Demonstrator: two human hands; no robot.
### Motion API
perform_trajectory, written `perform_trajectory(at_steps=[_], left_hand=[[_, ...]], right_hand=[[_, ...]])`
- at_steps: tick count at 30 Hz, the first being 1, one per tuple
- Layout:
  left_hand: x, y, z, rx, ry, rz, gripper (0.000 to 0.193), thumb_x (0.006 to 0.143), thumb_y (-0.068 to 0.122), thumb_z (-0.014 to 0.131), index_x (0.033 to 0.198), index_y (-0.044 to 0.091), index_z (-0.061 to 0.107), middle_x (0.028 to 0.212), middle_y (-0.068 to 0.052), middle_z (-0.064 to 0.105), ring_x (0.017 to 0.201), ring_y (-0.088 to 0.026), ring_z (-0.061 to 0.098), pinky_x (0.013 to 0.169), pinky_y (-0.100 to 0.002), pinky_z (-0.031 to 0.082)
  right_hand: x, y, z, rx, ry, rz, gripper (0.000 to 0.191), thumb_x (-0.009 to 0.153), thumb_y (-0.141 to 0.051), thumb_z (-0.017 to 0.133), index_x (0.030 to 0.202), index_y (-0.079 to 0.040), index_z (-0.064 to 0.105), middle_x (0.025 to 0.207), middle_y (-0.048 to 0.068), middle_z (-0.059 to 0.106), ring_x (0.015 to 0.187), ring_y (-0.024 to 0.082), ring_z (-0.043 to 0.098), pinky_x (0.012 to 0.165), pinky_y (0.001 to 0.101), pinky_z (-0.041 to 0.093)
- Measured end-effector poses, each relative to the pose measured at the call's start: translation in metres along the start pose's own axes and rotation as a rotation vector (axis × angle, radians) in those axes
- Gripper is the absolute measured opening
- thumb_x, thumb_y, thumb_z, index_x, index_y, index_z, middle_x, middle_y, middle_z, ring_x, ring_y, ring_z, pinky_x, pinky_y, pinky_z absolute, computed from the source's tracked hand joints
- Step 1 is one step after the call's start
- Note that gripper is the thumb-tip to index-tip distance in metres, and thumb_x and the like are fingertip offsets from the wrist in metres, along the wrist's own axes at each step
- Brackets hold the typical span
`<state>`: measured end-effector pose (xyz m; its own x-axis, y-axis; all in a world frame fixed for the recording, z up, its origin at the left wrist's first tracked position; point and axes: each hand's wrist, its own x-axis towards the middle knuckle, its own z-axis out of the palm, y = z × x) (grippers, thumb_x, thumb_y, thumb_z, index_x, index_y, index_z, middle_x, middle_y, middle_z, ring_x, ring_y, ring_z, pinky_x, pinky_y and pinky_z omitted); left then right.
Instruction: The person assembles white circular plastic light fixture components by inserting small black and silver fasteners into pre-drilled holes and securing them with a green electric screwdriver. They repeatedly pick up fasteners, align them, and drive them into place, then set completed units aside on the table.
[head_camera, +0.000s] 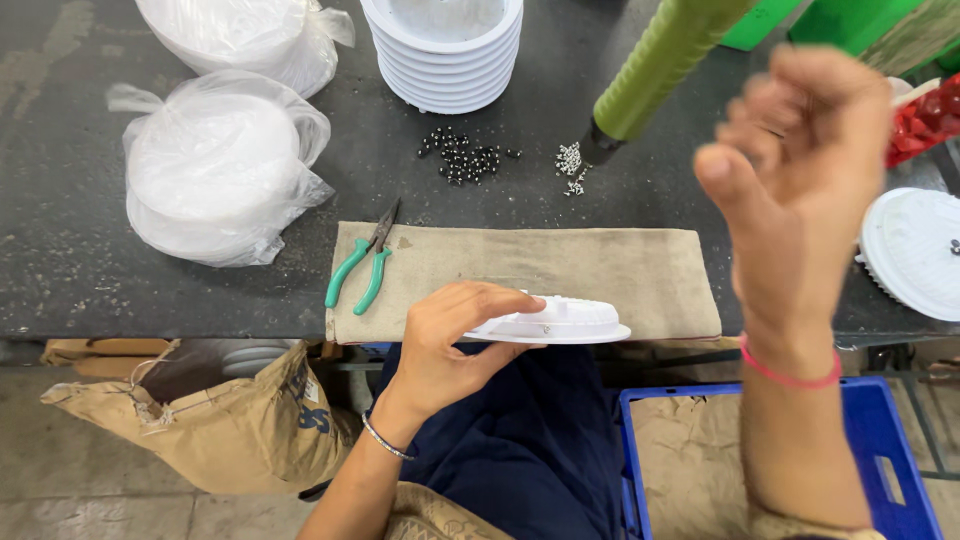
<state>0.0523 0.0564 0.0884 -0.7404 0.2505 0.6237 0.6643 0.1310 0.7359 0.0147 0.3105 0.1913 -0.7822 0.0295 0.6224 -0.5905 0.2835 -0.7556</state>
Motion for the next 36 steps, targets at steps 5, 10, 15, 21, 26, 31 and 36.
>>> perform_trajectory(at_steps=[5,10,15,21,26,31,36], left_hand=[[0.0,0.002,0.0,0.017,-0.013,0.009,0.04,0.075,0.008,0.087,0.112,0.013,0.075,0.109,-0.004,0.077,0.101,-0.022,0.075,0.09,-0.033,0.058],[-0.001,0.0,-0.001,0.036,-0.016,0.021,0.042,0.075,0.007,0.086,0.114,0.017,0.077,0.109,-0.003,0.077,0.098,-0.021,0.075,0.085,-0.032,0.059],[-0.002,-0.003,0.001,0.049,-0.014,0.031,0.038,0.076,0.008,0.086,0.112,0.019,0.077,0.11,-0.002,0.077,0.098,-0.021,0.075,0.084,-0.032,0.058],[-0.004,-0.003,0.002,0.045,-0.016,0.028,0.039,0.076,0.008,0.086,0.112,0.019,0.077,0.11,-0.002,0.076,0.097,-0.02,0.075,0.083,-0.032,0.059],[-0.004,-0.005,0.002,0.059,-0.018,0.033,0.039,0.075,0.008,0.086,0.112,0.019,0.077,0.11,-0.002,0.076,0.097,-0.02,0.074,0.083,-0.032,0.058],[-0.004,-0.004,0.003,0.053,-0.019,0.027,0.038,0.077,0.008,0.086,0.112,0.02,0.077,0.11,-0.001,0.076,0.096,-0.02,0.075,0.083,-0.031,0.058],[-0.004,-0.003,0.002,0.06,-0.02,0.025,0.038,0.076,0.008,0.086,0.112,0.02,0.078,0.109,-0.001,0.076,0.095,-0.02,0.074,0.082,-0.031,0.058]], right_hand=[[0.036,0.007,0.034,0.239,-0.078,0.074,0.033,0.105,-0.016,0.077,0.124,-0.006,0.052,0.105,0.002,0.06,0.093,0.009,0.06,0.087,0.0246,0.051],[0.024,-0.022,0.038,0.597,-0.069,0.187,0.025,0.111,-0.017,0.064,0.095,-0.005,0.049,0.07,0.001,0.041,0.062,0.014,0.045,0.062,0.0311,0.04],[-0.016,-0.066,0.018,0.65,-0.157,0.177,0.035,0.113,-0.03,0.057,0.088,-0.009,0.043,0.057,-0.001,0.037,0.048,0.011,0.038,0.053,0.0305,0.038],[-0.018,-0.069,0.028,0.625,-0.176,0.179,0.035,0.109,-0.03,0.059,0.085,-0.01,0.043,0.053,-0.001,0.037,0.045,0.011,0.037,0.055,0.0331,0.042],[-0.021,-0.064,0.03,0.643,-0.15,0.206,0.035,0.11,-0.028,0.059,0.086,-0.009,0.043,0.055,0.0,0.038,0.046,0.011,0.037,0.056,0.0329,0.042],[-0.021,-0.061,0.032,0.667,-0.168,0.191,0.033,0.11,-0.026,0.059,0.086,-0.009,0.044,0.055,0.001,0.039,0.046,0.011,0.038,0.056,0.0329,0.043],[-0.019,-0.062,0.033,0.694,-0.174,0.189,0.032,0.11,-0.024,0.058,0.087,-0.008,0.044,0.055,0.001,0.04,0.047,0.012,0.04,0.057,0.0331,0.044]])
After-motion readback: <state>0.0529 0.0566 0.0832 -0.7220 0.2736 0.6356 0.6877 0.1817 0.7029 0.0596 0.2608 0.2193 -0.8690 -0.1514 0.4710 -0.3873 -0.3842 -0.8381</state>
